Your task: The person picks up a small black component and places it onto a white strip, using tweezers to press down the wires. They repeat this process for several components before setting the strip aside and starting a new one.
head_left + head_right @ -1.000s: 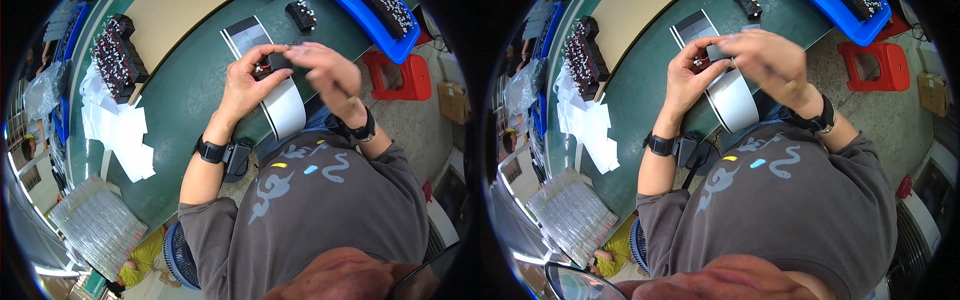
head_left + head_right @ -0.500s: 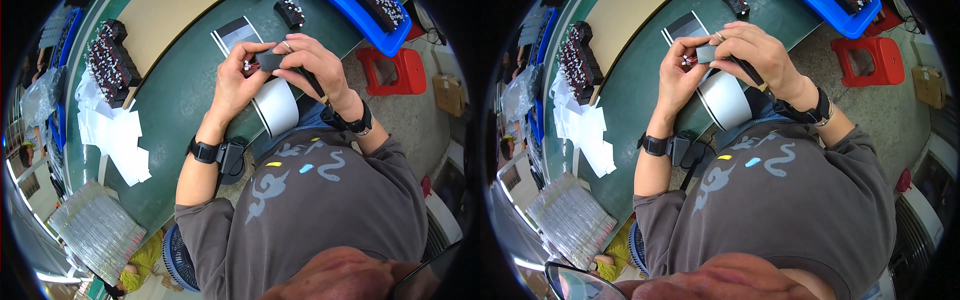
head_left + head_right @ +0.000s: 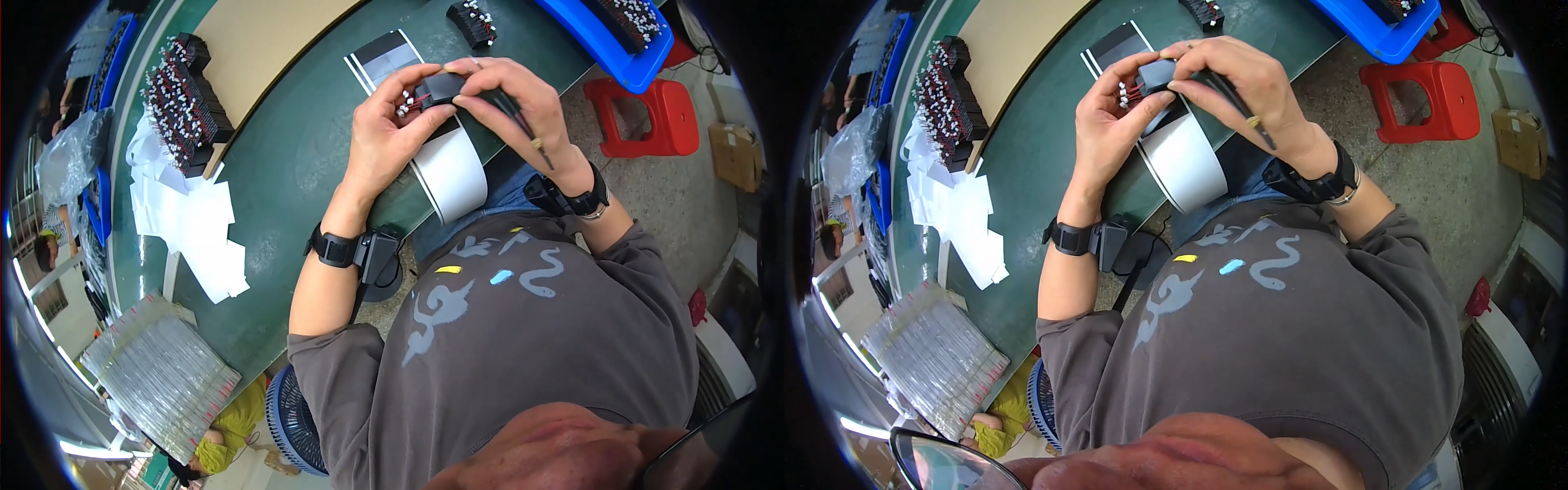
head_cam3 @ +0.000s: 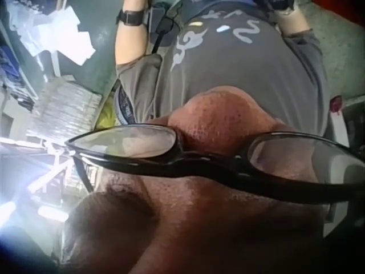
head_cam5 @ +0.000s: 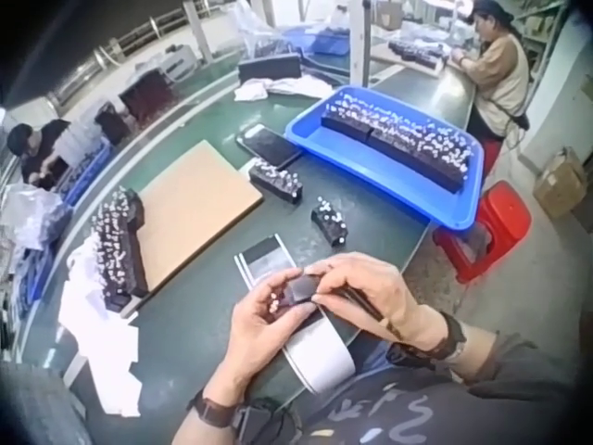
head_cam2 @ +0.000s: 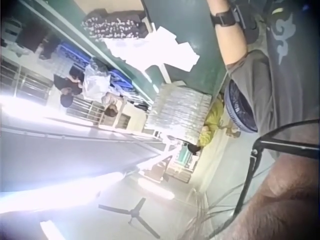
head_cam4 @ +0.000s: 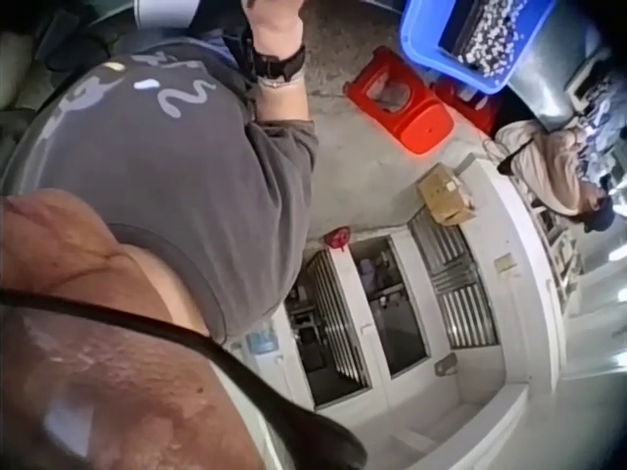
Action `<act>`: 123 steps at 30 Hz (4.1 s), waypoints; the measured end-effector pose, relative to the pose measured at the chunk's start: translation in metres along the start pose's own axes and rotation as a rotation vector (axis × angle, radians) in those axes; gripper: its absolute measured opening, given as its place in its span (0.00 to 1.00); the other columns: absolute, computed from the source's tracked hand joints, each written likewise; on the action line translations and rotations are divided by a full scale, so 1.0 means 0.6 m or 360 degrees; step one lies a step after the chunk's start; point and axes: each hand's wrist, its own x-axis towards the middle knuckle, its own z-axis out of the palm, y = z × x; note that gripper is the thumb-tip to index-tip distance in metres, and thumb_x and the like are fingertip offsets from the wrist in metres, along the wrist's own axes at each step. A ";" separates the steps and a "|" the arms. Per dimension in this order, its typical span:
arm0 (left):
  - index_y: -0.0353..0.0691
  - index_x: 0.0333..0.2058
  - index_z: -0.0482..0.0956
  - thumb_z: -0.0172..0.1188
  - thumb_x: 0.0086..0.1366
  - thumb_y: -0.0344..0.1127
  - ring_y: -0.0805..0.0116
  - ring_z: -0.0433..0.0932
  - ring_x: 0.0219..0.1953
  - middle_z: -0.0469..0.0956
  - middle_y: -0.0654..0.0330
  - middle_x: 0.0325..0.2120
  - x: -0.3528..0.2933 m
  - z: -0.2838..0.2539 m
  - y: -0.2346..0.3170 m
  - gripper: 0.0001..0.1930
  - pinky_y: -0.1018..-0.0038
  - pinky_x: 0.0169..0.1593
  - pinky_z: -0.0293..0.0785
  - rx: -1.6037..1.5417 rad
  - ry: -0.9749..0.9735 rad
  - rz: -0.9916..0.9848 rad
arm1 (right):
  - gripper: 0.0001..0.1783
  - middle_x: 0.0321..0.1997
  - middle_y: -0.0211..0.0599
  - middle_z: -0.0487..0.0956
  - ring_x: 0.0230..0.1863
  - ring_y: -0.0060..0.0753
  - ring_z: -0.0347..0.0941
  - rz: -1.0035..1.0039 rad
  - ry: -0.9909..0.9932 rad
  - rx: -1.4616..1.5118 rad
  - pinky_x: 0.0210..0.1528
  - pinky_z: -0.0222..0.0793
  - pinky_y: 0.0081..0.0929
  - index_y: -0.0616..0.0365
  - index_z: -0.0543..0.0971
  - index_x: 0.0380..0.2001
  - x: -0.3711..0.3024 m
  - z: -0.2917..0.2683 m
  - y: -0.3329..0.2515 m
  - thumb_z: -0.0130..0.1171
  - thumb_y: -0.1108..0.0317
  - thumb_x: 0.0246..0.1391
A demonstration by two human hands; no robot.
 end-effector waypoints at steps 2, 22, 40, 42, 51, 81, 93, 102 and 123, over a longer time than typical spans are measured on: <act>0.35 0.54 0.77 0.70 0.63 0.27 0.80 0.78 0.43 0.81 0.62 0.42 -0.001 -0.001 0.002 0.21 0.82 0.45 0.78 0.0094 -0.0011 0.0034 | 0.10 0.52 0.43 0.83 0.55 0.41 0.79 -0.0059 -0.0049 -0.0055 0.61 0.72 0.33 0.61 0.79 0.39 0.003 0.005 -0.001 0.68 0.79 0.54; 0.34 0.52 0.77 0.69 0.64 0.26 0.85 0.72 0.36 0.80 0.67 0.39 0.001 -0.004 -0.003 0.19 0.87 0.39 0.69 -0.0100 0.0010 -0.0058 | 0.11 0.52 0.40 0.84 0.60 0.45 0.75 -0.0014 0.0049 -0.0666 0.62 0.71 0.38 0.58 0.80 0.39 -0.016 -0.035 0.036 0.69 0.78 0.52; 0.33 0.53 0.76 0.68 0.64 0.23 0.85 0.73 0.37 0.81 0.66 0.41 0.003 0.002 0.002 0.19 0.86 0.40 0.69 -0.0214 0.0119 0.0044 | 0.17 0.50 0.44 0.84 0.60 0.47 0.76 -0.0313 -0.0524 0.0039 0.68 0.63 0.53 0.59 0.80 0.41 -0.084 0.015 -0.023 0.63 0.54 0.62; 0.33 0.53 0.76 0.67 0.64 0.23 0.84 0.74 0.39 0.81 0.65 0.43 0.003 0.005 0.004 0.19 0.86 0.42 0.71 -0.0315 0.0169 0.0044 | 0.18 0.49 0.44 0.84 0.60 0.48 0.76 -0.0337 -0.0568 0.0023 0.68 0.63 0.53 0.59 0.80 0.41 -0.092 0.019 -0.026 0.62 0.53 0.63; 0.33 0.53 0.76 0.67 0.64 0.24 0.83 0.75 0.40 0.81 0.63 0.45 0.005 0.004 -0.006 0.19 0.84 0.45 0.74 -0.0136 0.0093 0.0002 | 0.08 0.36 0.26 0.81 0.40 0.15 0.73 0.1102 -0.0139 0.0975 0.45 0.67 0.17 0.59 0.79 0.35 -0.047 -0.016 -0.030 0.64 0.66 0.64; 0.33 0.52 0.76 0.67 0.65 0.25 0.78 0.79 0.46 0.82 0.59 0.45 0.005 0.003 -0.006 0.18 0.81 0.50 0.78 -0.0095 0.0097 0.0026 | 0.12 0.23 0.26 0.76 0.26 0.14 0.71 0.0532 -0.0081 0.0036 0.30 0.64 0.18 0.61 0.76 0.27 -0.023 0.042 -0.002 0.68 0.67 0.60; 0.34 0.53 0.76 0.67 0.64 0.26 0.79 0.79 0.44 0.82 0.60 0.45 0.004 0.001 -0.006 0.19 0.83 0.48 0.77 -0.0043 0.0085 0.0035 | 0.14 0.23 0.26 0.76 0.26 0.14 0.70 0.0658 -0.0157 0.0116 0.31 0.64 0.18 0.61 0.76 0.28 -0.022 0.040 -0.004 0.67 0.64 0.61; 0.33 0.53 0.76 0.67 0.64 0.25 0.80 0.79 0.44 0.82 0.61 0.45 0.003 0.001 -0.005 0.19 0.84 0.47 0.77 -0.0077 0.0080 0.0034 | 0.14 0.23 0.27 0.76 0.27 0.13 0.70 0.0580 -0.0147 0.0046 0.31 0.64 0.18 0.60 0.76 0.28 -0.022 0.039 -0.005 0.68 0.64 0.61; 0.39 0.51 0.79 0.65 0.58 0.22 0.74 0.82 0.44 0.84 0.63 0.47 -0.003 0.006 -0.006 0.21 0.77 0.47 0.80 0.0155 0.0013 0.0063 | 0.14 0.25 0.24 0.74 0.48 0.27 0.81 0.1200 0.0367 0.1656 0.53 0.76 0.28 0.51 0.73 0.30 -0.006 0.021 0.005 0.55 0.59 0.71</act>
